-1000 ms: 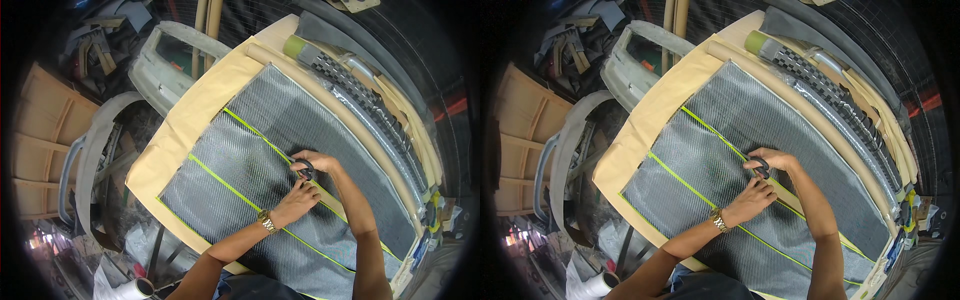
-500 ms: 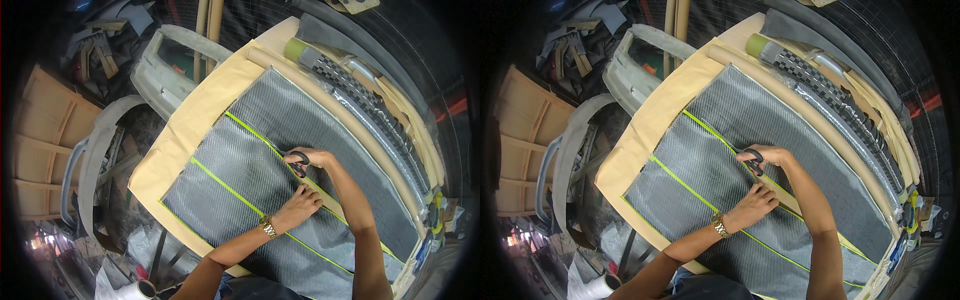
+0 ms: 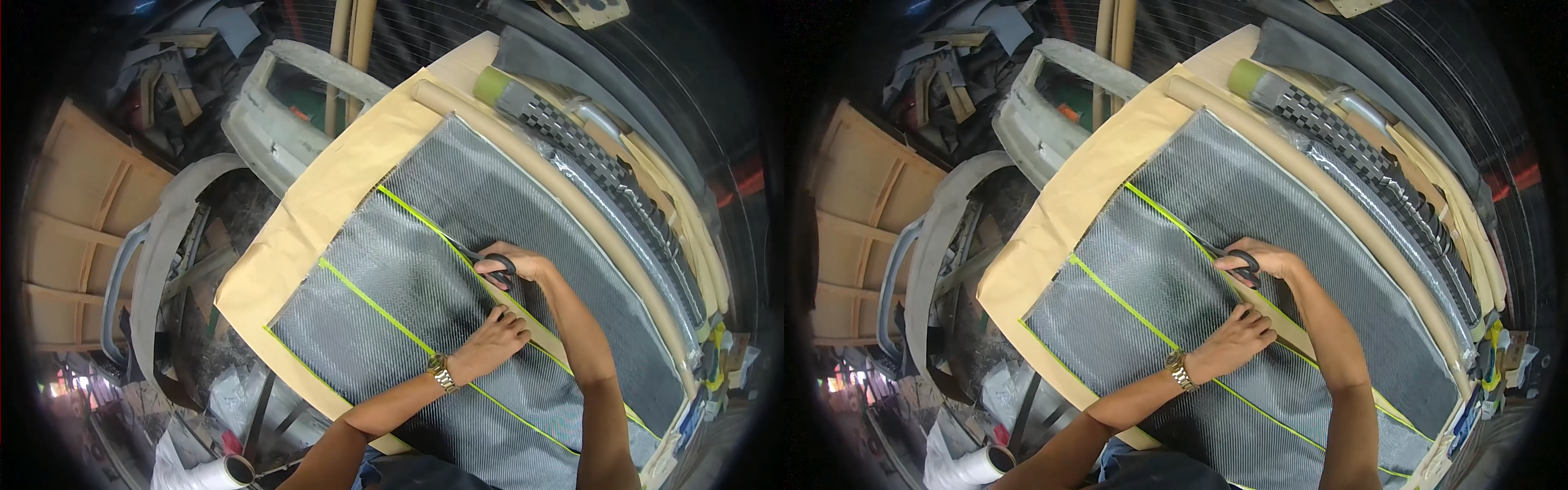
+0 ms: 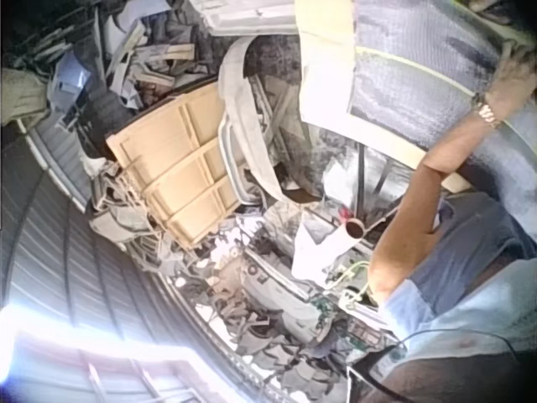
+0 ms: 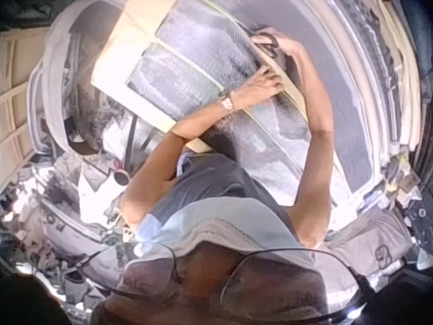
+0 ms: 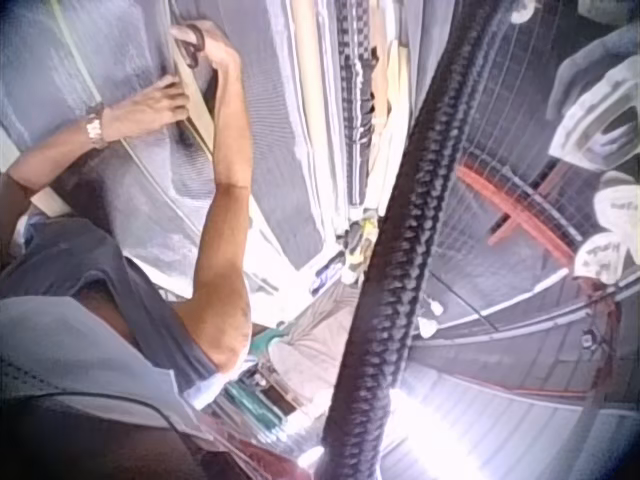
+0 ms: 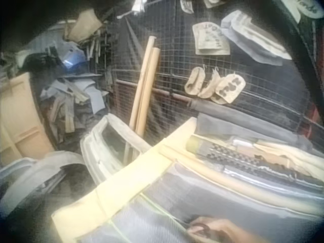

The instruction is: The person cuts along a yellow guide line on a carbon fiber sheet using shears, wipes the surface with a cloth, and then rolls the sheet onto a cylindrical tube.

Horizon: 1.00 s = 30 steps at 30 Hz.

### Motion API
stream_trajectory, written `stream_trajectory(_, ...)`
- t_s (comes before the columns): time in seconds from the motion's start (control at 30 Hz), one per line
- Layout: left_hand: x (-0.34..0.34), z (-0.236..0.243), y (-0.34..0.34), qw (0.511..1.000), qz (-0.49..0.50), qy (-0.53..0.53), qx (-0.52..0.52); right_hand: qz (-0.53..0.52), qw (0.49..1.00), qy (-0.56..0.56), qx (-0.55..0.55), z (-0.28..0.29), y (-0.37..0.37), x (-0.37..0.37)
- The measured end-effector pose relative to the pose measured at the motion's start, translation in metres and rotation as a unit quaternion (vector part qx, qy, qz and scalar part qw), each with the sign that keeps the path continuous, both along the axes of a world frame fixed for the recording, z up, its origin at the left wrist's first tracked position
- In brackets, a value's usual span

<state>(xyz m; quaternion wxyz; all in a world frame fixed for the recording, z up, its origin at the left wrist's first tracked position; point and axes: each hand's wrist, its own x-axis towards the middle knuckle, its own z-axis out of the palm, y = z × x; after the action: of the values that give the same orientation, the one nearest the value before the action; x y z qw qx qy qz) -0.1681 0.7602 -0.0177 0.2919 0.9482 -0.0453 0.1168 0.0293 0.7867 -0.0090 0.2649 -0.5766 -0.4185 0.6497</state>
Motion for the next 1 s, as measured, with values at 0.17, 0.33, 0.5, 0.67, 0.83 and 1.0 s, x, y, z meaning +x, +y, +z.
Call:
stream_trajectory(0.17,0.0,0.0,0.0,1.0,0.004,0.0,0.005,-0.006,1.0,0.011,-0.014,-0.001,0.0,0.003)
stream_trajectory(0.33,-0.001,0.002,0.0,1.0,0.009,-0.002,0.007,-0.004,1.0,0.02,-0.019,-0.001,0.0,0.0)
stream_trajectory(0.5,0.0,0.004,-0.001,1.0,-0.003,0.01,0.01,0.025,0.997,0.029,-0.069,-0.001,0.015,0.0)
stream_trajectory(0.67,-0.002,0.007,-0.002,1.0,0.005,-0.017,0.015,0.044,0.994,0.005,-0.097,0.003,0.038,-0.002)
stream_trajectory(0.83,-0.003,0.004,-0.001,1.0,0.006,0.001,0.004,0.03,0.997,-0.006,-0.074,0.001,0.036,-0.005)
stream_trajectory(1.0,-0.005,0.002,-0.002,1.0,0.008,-0.008,-0.012,0.023,0.999,-0.023,-0.028,-0.003,0.033,-0.005)
